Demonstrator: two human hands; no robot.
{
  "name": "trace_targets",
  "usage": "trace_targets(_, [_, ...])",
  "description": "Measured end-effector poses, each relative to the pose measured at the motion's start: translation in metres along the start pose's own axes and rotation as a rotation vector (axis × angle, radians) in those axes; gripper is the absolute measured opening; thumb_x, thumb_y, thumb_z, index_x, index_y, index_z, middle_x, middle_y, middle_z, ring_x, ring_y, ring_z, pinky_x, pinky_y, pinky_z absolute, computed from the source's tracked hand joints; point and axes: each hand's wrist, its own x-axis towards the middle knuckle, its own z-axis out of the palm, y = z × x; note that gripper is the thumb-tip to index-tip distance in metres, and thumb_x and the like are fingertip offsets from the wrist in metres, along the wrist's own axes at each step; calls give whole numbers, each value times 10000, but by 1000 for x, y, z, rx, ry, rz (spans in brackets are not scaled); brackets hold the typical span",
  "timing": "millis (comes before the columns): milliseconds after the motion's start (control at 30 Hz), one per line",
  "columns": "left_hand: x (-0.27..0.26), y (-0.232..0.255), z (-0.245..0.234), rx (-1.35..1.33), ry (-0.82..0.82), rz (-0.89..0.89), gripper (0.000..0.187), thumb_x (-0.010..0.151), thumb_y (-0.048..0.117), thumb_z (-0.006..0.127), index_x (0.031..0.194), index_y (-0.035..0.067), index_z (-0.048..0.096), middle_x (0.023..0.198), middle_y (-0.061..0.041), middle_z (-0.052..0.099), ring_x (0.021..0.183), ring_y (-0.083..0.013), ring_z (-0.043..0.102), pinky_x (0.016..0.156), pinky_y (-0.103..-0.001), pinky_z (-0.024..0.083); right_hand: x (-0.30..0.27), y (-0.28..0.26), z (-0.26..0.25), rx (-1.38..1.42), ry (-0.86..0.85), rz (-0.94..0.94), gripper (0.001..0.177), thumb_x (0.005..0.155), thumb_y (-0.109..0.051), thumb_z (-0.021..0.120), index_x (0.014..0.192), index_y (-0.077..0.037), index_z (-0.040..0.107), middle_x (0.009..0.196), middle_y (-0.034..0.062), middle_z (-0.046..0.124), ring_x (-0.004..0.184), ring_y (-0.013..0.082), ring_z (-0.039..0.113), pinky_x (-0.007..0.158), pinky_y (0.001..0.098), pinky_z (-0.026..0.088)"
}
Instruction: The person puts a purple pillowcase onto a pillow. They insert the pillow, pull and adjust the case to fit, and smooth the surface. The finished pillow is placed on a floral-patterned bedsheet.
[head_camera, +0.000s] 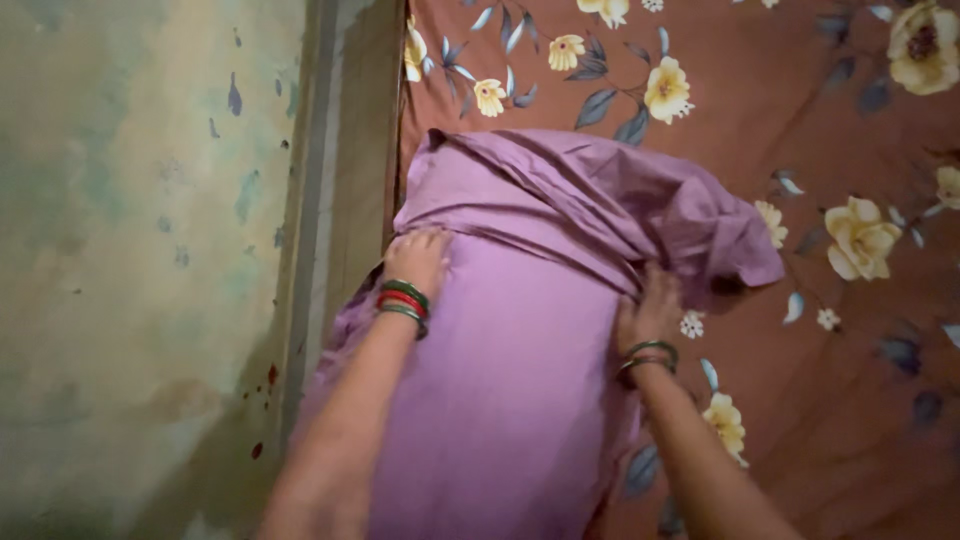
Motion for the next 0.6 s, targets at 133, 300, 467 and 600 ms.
trace_targets(133, [20,19,7,3,195,22,446,796,263,785,1217,155,682,1222,-80,664,1152,-298,579,985,-491,441,64,17,-31,67,-197,300,1219,723,-346,884,1585,-126,50,1325,338,518,1135,502,589,949,522,482])
trace_targets(300, [40,35,24,-38,83,34,270,853,289,720,1081,158,660,1077,-60,658,1066,-294,594,943,-480,459,147,44,-12,193,-544,379,658,942,-231,679,1519,-108,387,1092,325,691,1000,513,661,863,575,514])
trace_targets(467, [42,44,39,-122,135,60,159,920,299,615,946,142,615,924,-64,662,948,-296,619,848,-489,460,263,17,18,-352,-346,-66,308,911,-288,631,1121,-85,730,1159,227,691,1064,419,651,912,512,524])
trace_targets(600, [37,31,52,-211,96,49,221,855,344,628,871,128,589,819,-106,637,826,-347,605,761,-520,450,363,-51,19,200,-142,-12,460,1100,-350,490,1466,-79,556,1422,234,634,1320,433,581,1117,473,468])
